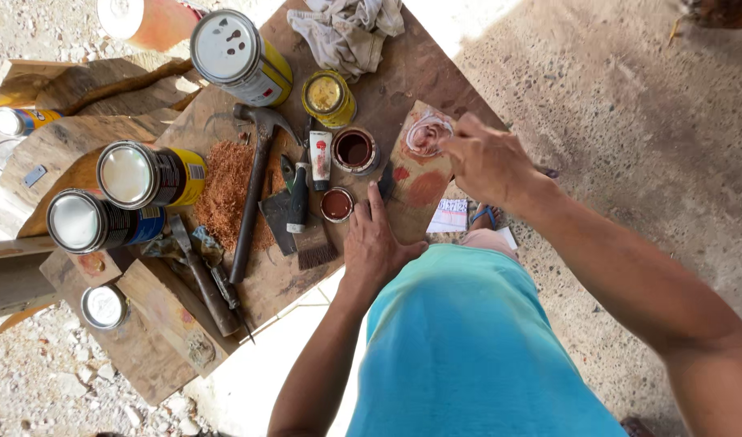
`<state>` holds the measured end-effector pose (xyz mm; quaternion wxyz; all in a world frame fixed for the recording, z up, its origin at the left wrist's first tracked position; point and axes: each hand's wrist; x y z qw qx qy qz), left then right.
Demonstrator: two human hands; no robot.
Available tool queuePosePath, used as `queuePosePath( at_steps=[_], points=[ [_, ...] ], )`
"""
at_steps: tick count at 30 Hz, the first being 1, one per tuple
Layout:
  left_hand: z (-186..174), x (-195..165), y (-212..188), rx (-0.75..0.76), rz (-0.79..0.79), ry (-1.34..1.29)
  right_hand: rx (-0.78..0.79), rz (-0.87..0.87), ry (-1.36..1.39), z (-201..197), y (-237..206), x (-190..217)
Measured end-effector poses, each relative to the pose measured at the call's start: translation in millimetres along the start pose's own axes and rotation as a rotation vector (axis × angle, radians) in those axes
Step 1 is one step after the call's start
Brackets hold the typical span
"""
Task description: The person scoops wood filler from a can with a small spatula onto a wooden board, squeezes pigment from a tube into it, and mixes and folds the filler and pigment together on the board. They then pick up the board and spatula and walk across the workshop carrying them.
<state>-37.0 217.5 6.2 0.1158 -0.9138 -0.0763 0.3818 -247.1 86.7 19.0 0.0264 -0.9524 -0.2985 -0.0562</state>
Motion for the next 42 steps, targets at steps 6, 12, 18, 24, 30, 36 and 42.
queuePosePath(
  at_steps=[6, 12, 18, 24, 30, 36, 42],
  points=[
    [3.3, -3.3, 3.1, 0.04, -0.034, 0.041, 0.158, 0.288, 0.193, 17.8, -15.1, 16.1],
    [5.3, -1.3, 2.5, 0.016, 0.012, 0.044, 0.046, 0.175, 0.161, -4.8, 1.7, -3.2],
    [1.6, -1.1, 1.1, 0.004, 0.023, 0.034, 0.227, 0.016, -0.169, -30.2, 9.5, -2.6],
    [2.8, 2.4, -2.7, 0.02, -0.01, -0.008, 0.185, 0.022, -0.157, -31.5, 9.4, 8.0],
    [5.6, 13.0, 0.4, -0.066, 0.058, -0.057, 0.129, 0.05, -0.118, -25.5, 0.5, 5.3],
    [1.3, 16.9, 19.8, 0.107, -0.219, -0.386, 0.226, 0.024, -0.165, -32.4, -8.0, 3.6],
    [1.4, 8.9, 14.0, 0.249, -0.16, -0.779, 0.063, -0.073, -0.186, -72.9, -50.1, -11.8]
  ],
)
Point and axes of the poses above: each hand's wrist, its own y-axis towards the middle knuckle, its own z-axis out of the palm, x = y × z, and after that the axes turned 11 degrees about -y, right-handed
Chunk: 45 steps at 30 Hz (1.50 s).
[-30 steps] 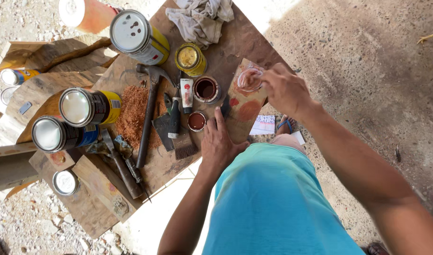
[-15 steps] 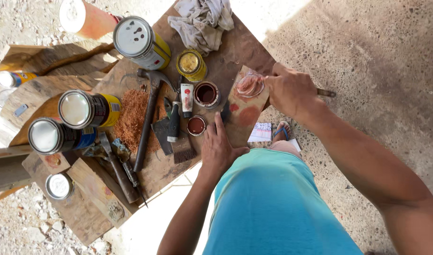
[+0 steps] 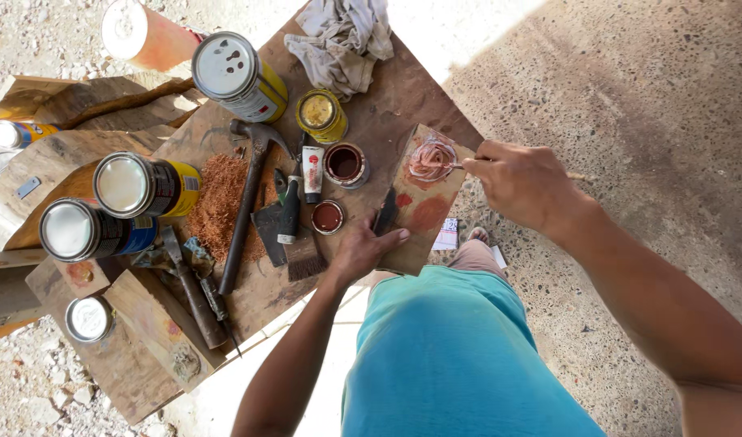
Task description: The person scoops wood filler from a can with a small spatula onto a wooden board, squeezes pigment from a tube into it, and mixes and folds the filler and pigment together on the board. They then pick up the board and spatula and walk across the workshop carrying them.
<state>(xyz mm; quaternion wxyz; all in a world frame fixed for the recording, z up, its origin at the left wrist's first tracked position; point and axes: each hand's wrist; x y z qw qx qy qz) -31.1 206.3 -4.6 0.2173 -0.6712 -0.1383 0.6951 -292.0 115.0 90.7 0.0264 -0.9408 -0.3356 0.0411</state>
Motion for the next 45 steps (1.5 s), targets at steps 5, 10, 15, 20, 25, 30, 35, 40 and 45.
queuePosePath(
  at_steps=[5, 10, 15, 20, 25, 30, 35, 40, 45],
  points=[
    [3.6, -28.1, -22.4, 0.081, 0.116, -0.04, -0.303, -0.042, -0.094, -52.8, -59.8, -35.5],
    [47.0, -58.9, -48.4, 0.15, 0.199, 0.04, -0.447, -0.052, -0.127, -93.6, -112.0, -74.0],
    [118.8, -63.9, -69.3, 0.209, 0.158, 0.047, -0.377, -0.07, 0.028, -97.6, -173.9, -120.6],
    [203.4, -56.0, -79.7, 0.249, 0.146, 0.087, -0.412, -0.114, 0.078, -67.4, -232.8, -176.2],
    [278.0, -39.2, -96.2, 0.235, 0.104, 0.067, -0.387, 0.087, 0.259, -23.8, -324.5, -218.6],
    [351.7, -20.8, -98.8, 0.238, 0.012, -0.01, -0.388, 0.477, 0.486, 45.0, -404.0, -191.5],
    [419.6, -12.0, -102.0, 0.264, -0.024, -0.09, -0.563, 0.669, 0.542, 76.5, -452.1, -158.9],
    [463.9, -12.2, -98.7, 0.216, -0.07, 0.011, -0.577, 0.809, 0.695, 90.0, -466.4, -145.4],
    [485.1, -14.8, -100.0, 0.241, -0.046, 0.085, -0.649, 0.775, 0.753, 97.6, -468.8, -141.4]
  ],
)
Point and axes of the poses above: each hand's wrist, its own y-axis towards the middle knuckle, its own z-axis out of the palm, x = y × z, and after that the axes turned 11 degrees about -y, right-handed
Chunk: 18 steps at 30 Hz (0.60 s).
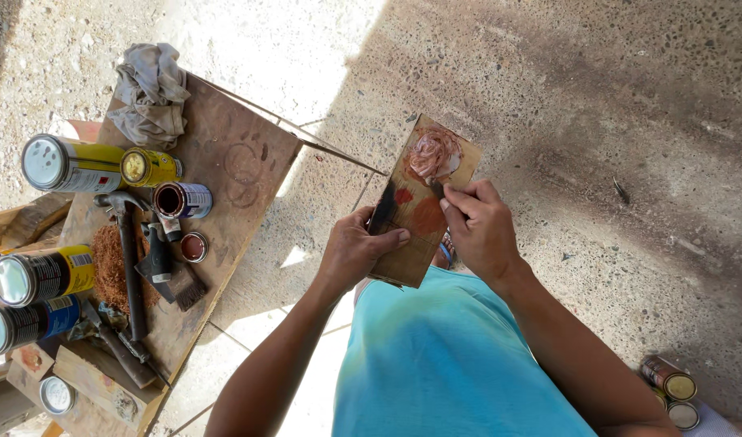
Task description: The person scoops wood filler from a can with a small spatula onto a wooden board, squeezes pigment from a tube into it, and mixes and folds the filler and pigment together on the board. They then pick up the board and spatula and walk across the workshop carrying them.
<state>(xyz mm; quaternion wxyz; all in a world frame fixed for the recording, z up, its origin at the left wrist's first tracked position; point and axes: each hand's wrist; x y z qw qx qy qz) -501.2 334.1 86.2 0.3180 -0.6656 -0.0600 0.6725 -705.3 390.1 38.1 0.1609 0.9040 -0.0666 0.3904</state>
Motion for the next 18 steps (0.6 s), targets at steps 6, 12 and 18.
queuePosePath(
  at_steps=[6, 12, 18],
  points=[
    [5.0, -6.5, 5.5, -0.015, 0.005, 0.19, 0.328, 0.365, 0.361, -38.3, 23.6, 0.2],
    [-22.2, -42.6, 11.6, 0.099, -0.001, 0.599, 0.559, 0.153, 0.038, -120.3, 69.0, -16.1],
    [-33.5, -121.9, 11.0, 0.315, 0.127, 0.95, 0.443, -0.831, -0.63, -183.7, 106.5, 30.4]
  ],
)
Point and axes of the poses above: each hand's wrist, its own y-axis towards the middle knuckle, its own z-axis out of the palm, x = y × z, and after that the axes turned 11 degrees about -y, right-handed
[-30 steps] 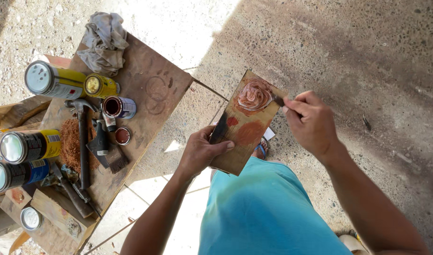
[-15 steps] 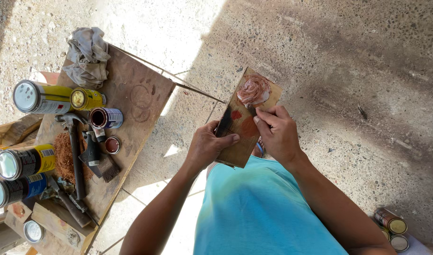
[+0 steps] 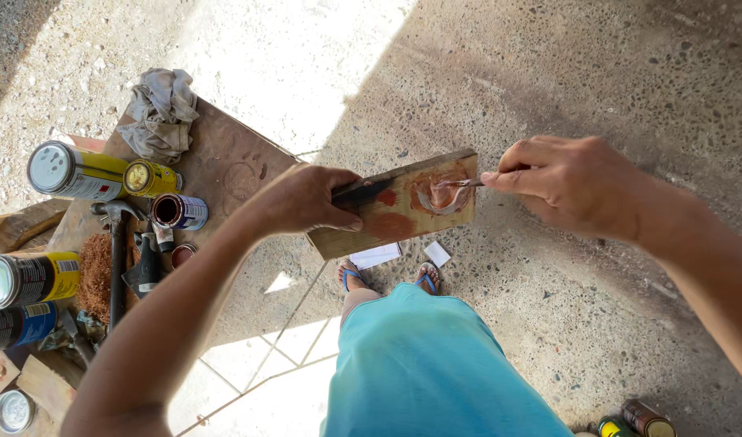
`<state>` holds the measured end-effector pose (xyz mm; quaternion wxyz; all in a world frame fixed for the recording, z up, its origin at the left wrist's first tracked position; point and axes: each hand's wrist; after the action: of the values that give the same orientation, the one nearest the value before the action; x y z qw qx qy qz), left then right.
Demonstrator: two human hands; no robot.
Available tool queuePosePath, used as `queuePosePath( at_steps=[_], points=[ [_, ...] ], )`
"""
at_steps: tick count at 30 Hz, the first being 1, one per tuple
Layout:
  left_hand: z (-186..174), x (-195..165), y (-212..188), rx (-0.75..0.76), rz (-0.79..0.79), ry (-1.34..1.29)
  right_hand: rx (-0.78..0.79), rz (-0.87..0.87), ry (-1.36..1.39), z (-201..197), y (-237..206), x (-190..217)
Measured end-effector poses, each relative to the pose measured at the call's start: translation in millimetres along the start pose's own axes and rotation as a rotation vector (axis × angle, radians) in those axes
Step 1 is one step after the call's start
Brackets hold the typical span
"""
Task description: The person scoops wood filler from a can with a small spatula onto a wooden board, squeezes pigment from a tube into it, and mixes and folds the filler and pigment together on the board. They then pick up the board and spatula and walk across the workshop carrying them.
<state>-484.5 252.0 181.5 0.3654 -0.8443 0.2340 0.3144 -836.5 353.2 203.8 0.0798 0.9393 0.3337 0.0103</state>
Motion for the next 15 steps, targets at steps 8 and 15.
queuePosePath(
  at_steps=[8, 15],
  points=[
    [-25.6, -69.5, -9.5, 0.078, 0.043, 0.197, -0.039, -0.155, -0.3, -40.2, 22.5, -7.8],
    [-23.3, -67.1, -5.2, 0.069, -0.046, 0.083, -0.106, -0.106, -0.126, -32.1, 7.6, -39.8]
  ],
)
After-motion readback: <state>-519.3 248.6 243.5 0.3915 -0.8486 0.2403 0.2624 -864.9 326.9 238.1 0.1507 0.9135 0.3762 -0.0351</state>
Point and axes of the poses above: each hand's wrist, its own y-axis towards the middle knuckle, its own z-axis out of the palm, x = y × z, and after that the axes turned 11 degrees about -y, right-handed
